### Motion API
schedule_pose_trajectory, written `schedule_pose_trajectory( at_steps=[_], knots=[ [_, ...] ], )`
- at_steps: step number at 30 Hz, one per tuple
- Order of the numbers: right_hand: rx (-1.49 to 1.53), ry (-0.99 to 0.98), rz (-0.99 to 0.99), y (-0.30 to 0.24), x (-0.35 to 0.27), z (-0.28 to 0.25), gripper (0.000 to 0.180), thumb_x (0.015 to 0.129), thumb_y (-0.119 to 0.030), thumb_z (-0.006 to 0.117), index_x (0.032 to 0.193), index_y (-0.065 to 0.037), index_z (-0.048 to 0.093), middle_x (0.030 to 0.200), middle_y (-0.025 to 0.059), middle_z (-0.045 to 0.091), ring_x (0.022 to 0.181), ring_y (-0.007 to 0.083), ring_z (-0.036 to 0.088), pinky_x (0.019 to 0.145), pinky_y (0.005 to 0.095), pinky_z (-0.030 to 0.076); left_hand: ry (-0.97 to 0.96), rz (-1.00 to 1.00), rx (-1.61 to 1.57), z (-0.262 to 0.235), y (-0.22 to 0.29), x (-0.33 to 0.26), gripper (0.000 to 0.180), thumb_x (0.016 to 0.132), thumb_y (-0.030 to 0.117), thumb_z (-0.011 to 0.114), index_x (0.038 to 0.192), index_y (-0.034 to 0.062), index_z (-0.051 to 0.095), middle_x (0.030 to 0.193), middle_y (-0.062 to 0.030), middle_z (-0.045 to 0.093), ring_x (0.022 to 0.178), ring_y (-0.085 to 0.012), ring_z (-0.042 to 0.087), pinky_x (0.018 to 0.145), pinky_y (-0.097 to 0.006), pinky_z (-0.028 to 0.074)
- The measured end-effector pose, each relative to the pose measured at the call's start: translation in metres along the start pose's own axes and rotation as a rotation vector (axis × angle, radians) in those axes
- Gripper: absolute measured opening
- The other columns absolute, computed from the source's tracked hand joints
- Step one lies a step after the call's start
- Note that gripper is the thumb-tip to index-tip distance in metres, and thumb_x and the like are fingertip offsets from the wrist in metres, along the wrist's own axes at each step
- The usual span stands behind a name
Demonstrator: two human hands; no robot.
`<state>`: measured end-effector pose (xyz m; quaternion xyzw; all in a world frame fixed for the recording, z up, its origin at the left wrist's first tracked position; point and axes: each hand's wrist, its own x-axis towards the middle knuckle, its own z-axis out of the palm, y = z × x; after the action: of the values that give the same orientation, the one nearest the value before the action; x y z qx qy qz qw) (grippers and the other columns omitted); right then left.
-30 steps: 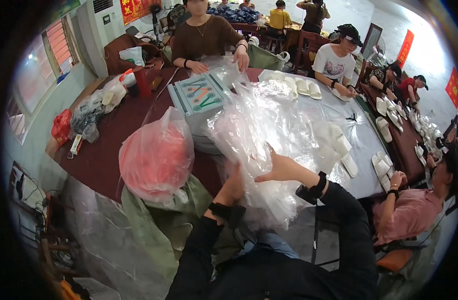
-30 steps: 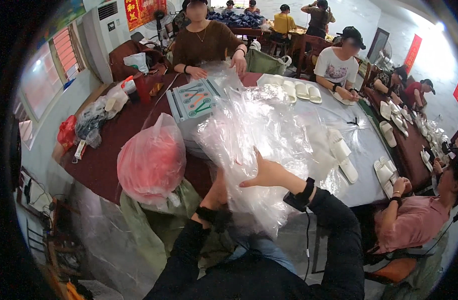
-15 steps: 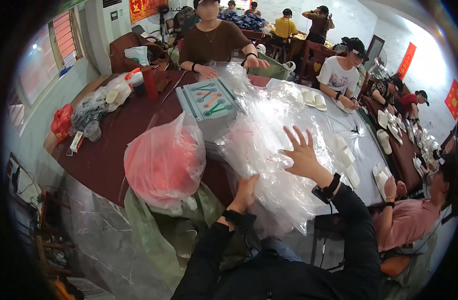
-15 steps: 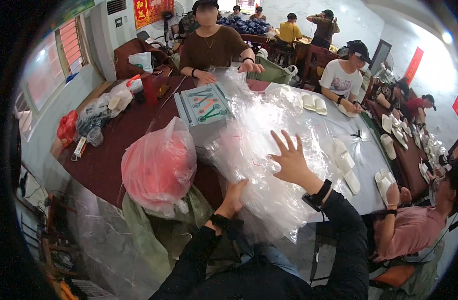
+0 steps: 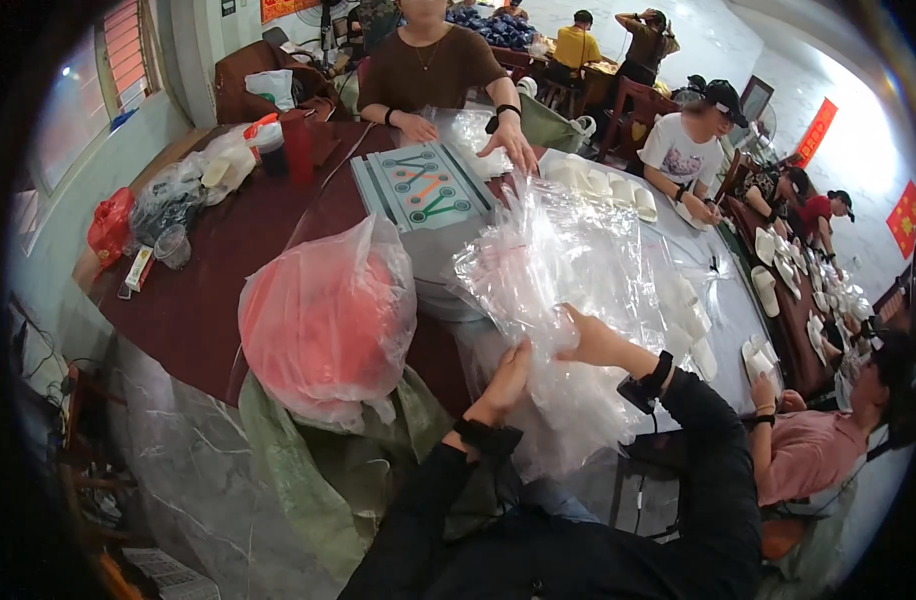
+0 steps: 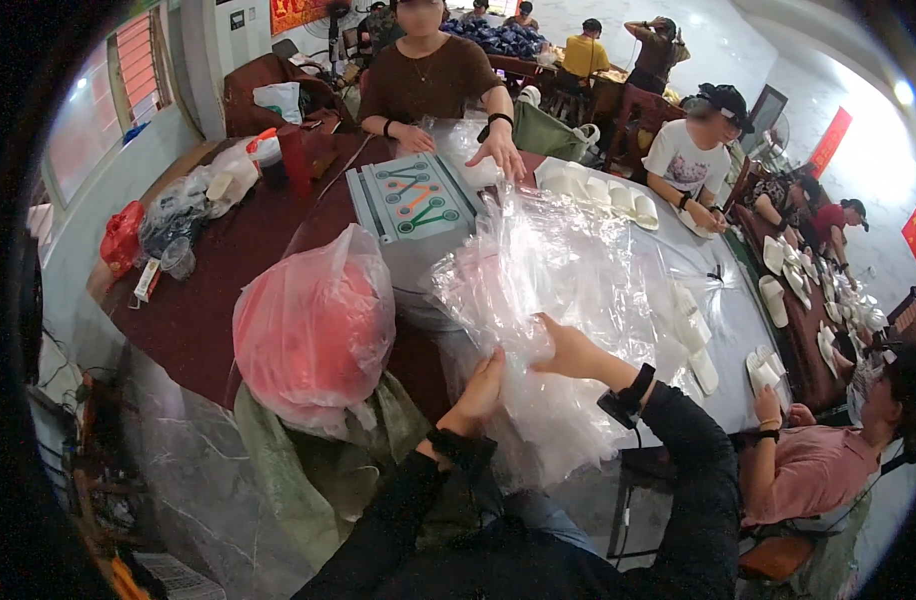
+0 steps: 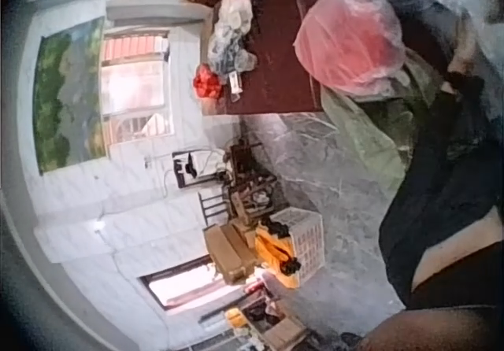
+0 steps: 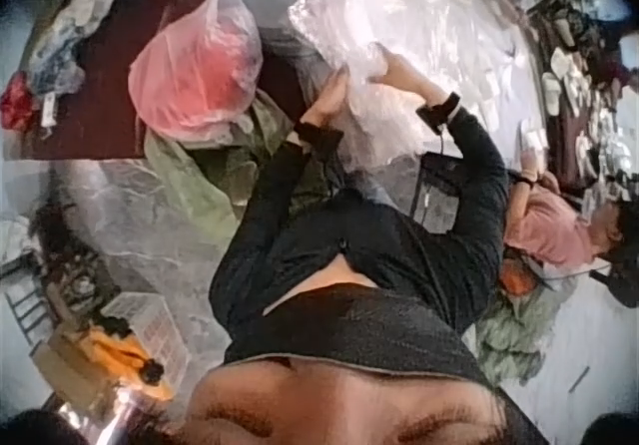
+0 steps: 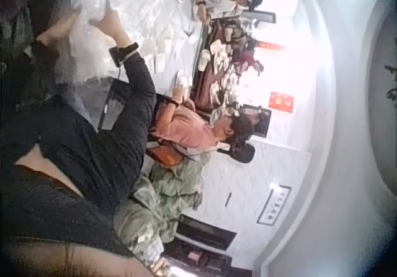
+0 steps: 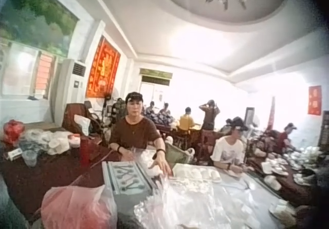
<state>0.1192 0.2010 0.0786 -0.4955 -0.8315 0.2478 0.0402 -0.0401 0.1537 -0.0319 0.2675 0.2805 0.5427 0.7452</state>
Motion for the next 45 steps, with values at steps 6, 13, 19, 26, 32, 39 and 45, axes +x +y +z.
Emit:
schedule_pose_trajectory(
  at_steps=[6,13,19,26,32,39,45],
  knots=[
    [0.044,0.319,-0.050,0.036,0.008,0.001,0.062,0.067,-0.011,0.070,0.123,0.003,0.047,0.081,0.0258,0.061,0.076,0.0365,0.062,0.068,0.0388,0.048,-0.047,0.037,0.321,-0.014,-0.006,0.010,0.038,0.091,0.028,0.054,0.114,-0.0016,0.052,0.100,-0.0060,0.060,0.088,-0.0129,0.056,0.077,-0.029,0.047],
    [-0.219,0.539,-0.147,0.038,0.033,-0.078,0.058,0.066,-0.004,0.063,0.122,-0.001,0.050,0.075,0.0224,0.061,0.067,0.0346,0.059,0.062,0.0396,0.047,0.111,-0.099,0.322,-0.039,-0.028,0.005,0.027,0.075,0.011,0.065,0.098,-0.0035,0.061,0.088,-0.0044,0.062,0.081,-0.0136,0.058,0.069,-0.030,0.047],
    [-0.491,0.486,-0.223,0.016,0.099,-0.097,0.051,0.068,-0.001,0.052,0.119,-0.008,0.054,0.088,0.0200,0.063,0.083,0.0365,0.060,0.072,0.0434,0.047,0.213,-0.053,0.284,-0.070,-0.065,0.003,0.030,0.075,0.011,0.065,0.101,-0.0030,0.061,0.092,-0.0064,0.062,0.082,-0.0158,0.058,0.071,-0.031,0.046],
    [-0.467,0.370,-0.139,0.030,0.154,-0.063,0.045,0.075,-0.005,0.050,0.119,-0.014,0.056,0.095,0.0164,0.064,0.087,0.0334,0.061,0.075,0.0425,0.048,0.258,-0.198,0.226,-0.072,-0.054,0.001,0.029,0.078,0.010,0.068,0.100,-0.0067,0.059,0.094,-0.0106,0.062,0.080,-0.0188,0.060,0.066,-0.030,0.048],
    [-0.409,0.340,-0.127,0.056,0.175,-0.066,0.048,0.073,-0.004,0.051,0.119,-0.015,0.057,0.097,0.0151,0.064,0.090,0.0329,0.060,0.077,0.0408,0.047,0.258,-0.220,0.284,-0.059,-0.047,-0.004,0.023,0.079,0.007,0.064,0.099,-0.0044,0.059,0.093,-0.0097,0.062,0.081,-0.0194,0.061,0.070,-0.032,0.048],
    [-0.482,0.382,0.002,0.049,0.190,-0.068,0.049,0.077,-0.005,0.048,0.124,-0.017,0.053,0.096,0.0132,0.065,0.090,0.0307,0.061,0.076,0.0395,0.048,0.237,-0.181,0.214,-0.067,-0.050,-0.005,0.023,0.080,0.006,0.063,0.100,-0.0030,0.058,0.095,-0.0095,0.062,0.084,-0.0195,0.061,0.073,-0.032,0.050],
    [-0.502,0.531,0.031,0.055,0.201,-0.062,0.053,0.076,-0.006,0.054,0.128,-0.011,0.045,0.100,0.0131,0.063,0.088,0.0309,0.062,0.073,0.0398,0.049,0.218,-0.239,0.180,-0.058,-0.042,-0.007,0.022,0.080,0.008,0.064,0.100,-0.0021,0.061,0.097,-0.0097,0.062,0.086,-0.0198,0.060,0.076,-0.031,0.049]
  ],
)
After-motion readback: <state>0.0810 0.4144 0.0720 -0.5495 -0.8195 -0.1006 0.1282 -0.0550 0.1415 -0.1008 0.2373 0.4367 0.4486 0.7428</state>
